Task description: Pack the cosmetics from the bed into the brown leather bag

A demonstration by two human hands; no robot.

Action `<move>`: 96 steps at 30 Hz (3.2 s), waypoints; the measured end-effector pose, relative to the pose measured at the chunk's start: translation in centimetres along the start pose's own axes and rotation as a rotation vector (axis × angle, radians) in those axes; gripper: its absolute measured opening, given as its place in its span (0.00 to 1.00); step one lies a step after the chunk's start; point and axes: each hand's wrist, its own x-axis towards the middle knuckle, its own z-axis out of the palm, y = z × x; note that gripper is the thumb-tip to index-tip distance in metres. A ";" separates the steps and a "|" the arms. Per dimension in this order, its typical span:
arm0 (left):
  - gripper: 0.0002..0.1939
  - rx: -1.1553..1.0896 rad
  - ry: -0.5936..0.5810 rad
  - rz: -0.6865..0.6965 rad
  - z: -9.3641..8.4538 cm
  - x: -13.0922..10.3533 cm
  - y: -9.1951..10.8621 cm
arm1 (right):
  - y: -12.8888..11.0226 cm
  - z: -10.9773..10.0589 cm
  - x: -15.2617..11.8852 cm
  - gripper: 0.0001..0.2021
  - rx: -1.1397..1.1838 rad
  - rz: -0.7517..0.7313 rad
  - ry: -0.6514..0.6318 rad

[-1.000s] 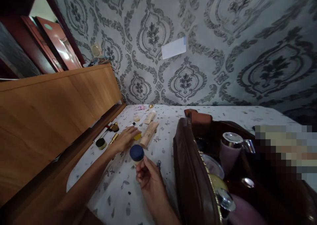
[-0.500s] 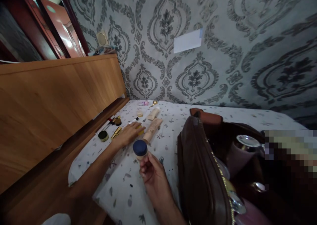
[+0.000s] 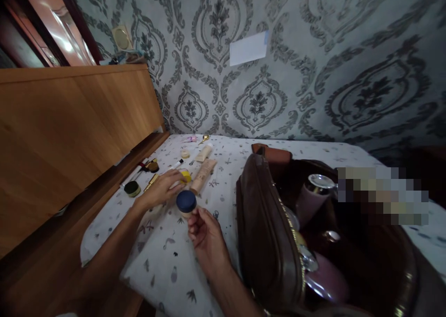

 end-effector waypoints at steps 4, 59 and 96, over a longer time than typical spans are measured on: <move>0.19 -0.144 -0.171 0.041 -1.0 -1.2 2.6 | 0.1 0.2 -0.3 0.18 0.024 0.006 0.032; 0.26 -1.147 0.000 -0.150 -0.1 -0.6 2.7 | -0.2 1.1 -0.6 0.29 -0.007 -0.080 -0.020; 0.16 0.200 -0.439 0.615 -4.1 13.1 23.1 | 0.6 0.8 -0.7 0.30 0.001 -0.066 -0.146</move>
